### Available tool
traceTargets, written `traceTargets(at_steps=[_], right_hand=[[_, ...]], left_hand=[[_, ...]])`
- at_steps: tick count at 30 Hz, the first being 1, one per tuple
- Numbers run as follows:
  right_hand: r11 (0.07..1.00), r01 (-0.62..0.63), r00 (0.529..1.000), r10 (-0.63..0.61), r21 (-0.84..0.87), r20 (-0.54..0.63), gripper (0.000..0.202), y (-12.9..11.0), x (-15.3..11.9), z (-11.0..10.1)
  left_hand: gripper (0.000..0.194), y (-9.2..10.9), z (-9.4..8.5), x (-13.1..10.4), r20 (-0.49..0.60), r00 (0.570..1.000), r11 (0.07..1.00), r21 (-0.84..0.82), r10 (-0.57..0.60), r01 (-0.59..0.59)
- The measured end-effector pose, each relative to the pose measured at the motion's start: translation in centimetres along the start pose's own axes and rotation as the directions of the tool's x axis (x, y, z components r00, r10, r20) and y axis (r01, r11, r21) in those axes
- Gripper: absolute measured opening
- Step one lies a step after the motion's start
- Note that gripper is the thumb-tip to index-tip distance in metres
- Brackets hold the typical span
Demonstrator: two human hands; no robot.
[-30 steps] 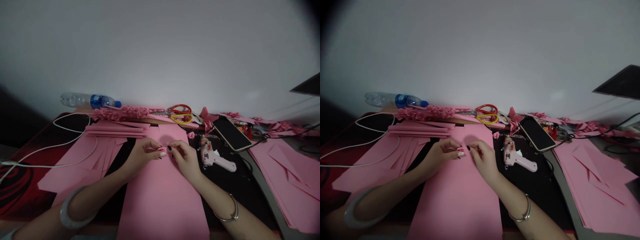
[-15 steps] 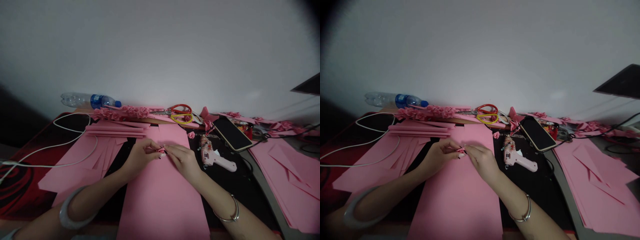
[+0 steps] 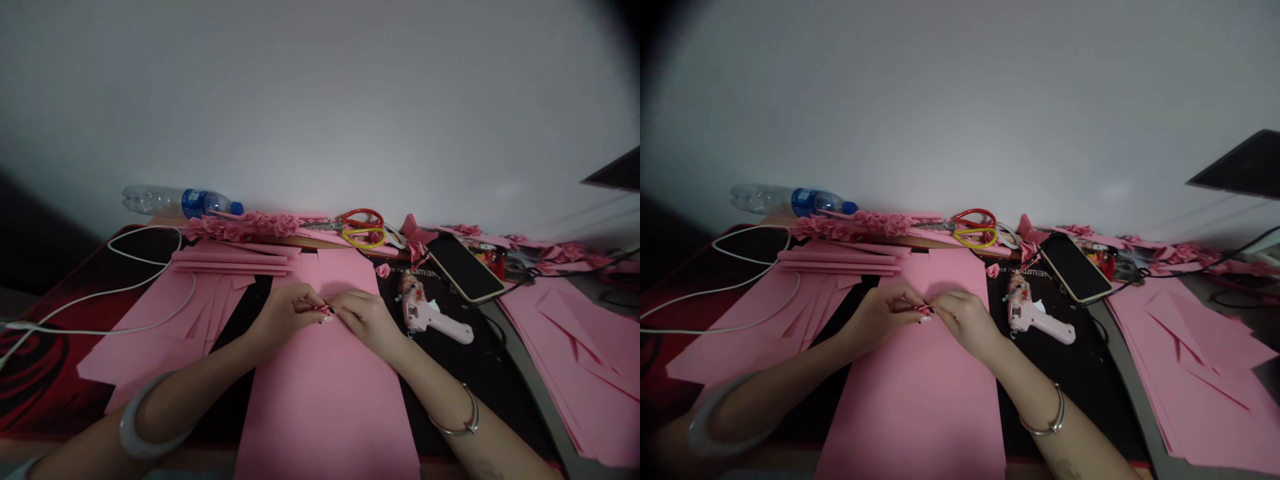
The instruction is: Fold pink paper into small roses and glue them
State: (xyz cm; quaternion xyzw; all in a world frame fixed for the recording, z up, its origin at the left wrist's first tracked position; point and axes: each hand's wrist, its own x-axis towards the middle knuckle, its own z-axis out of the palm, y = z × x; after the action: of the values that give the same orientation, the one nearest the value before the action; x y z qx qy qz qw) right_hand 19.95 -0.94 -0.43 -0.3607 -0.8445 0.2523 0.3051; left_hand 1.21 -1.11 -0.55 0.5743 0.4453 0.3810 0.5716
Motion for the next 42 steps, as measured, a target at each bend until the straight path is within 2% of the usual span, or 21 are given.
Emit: traceTargets(at_steps=[14, 18, 23, 26, 30, 32, 36, 42], right_hand=[[0.998, -0.063, 0.998, 0.063, 0.005, 0.020, 0.020, -0.3, 0.0, 0.0], [0.993, -0.112, 0.993, 0.113, 0.028, -0.042, 0.014, -0.3, 0.1, 0.2], [0.984, -0.161, 0.978, 0.169, 0.080, -0.118, 0.026, -0.5, 0.2, 0.0], [0.973, -0.187, 0.963, 0.209, 0.134, -0.172, 0.025, -0.7, 0.1, 0.0], [0.909, -0.244, 0.921, 0.327, 0.338, -0.213, 0.012, -0.8, 0.1, 0.4], [0.883, -0.235, 0.916, 0.341, 0.407, -0.211, 0.007, -0.8, 0.2, 0.6], [0.853, -0.256, 0.910, 0.372, 0.455, -0.184, 0.006, -1.0, 0.4, 0.7], [0.813, -0.318, 0.899, 0.422, 0.489, -0.118, 0.018, -1.2, 0.5, 0.7]], left_hand=[[0.011, -0.1, 0.0, 0.0, 0.017, 1.000, 1.000, -0.024, -0.002, 0.002], [0.013, -0.3, -0.1, 0.2, 0.005, 1.000, 0.997, -0.074, 0.008, -0.008], [0.021, 0.3, 0.0, 0.5, 0.003, 1.000, 0.982, -0.189, -0.027, 0.027], [0.025, 0.6, 0.1, 0.6, 0.000, 1.000, 0.971, -0.237, -0.031, 0.030], [0.020, 0.4, 0.1, 0.4, 0.015, 1.000, 0.981, -0.192, -0.027, 0.029], [0.019, 0.2, 0.1, 0.4, 0.024, 0.999, 0.986, -0.164, -0.026, 0.030], [0.019, -0.1, 0.1, 0.3, 0.040, 0.999, 0.992, -0.125, -0.024, 0.029], [0.014, -0.1, 0.2, 0.0, 0.066, 0.998, 0.998, -0.061, -0.010, 0.014]])
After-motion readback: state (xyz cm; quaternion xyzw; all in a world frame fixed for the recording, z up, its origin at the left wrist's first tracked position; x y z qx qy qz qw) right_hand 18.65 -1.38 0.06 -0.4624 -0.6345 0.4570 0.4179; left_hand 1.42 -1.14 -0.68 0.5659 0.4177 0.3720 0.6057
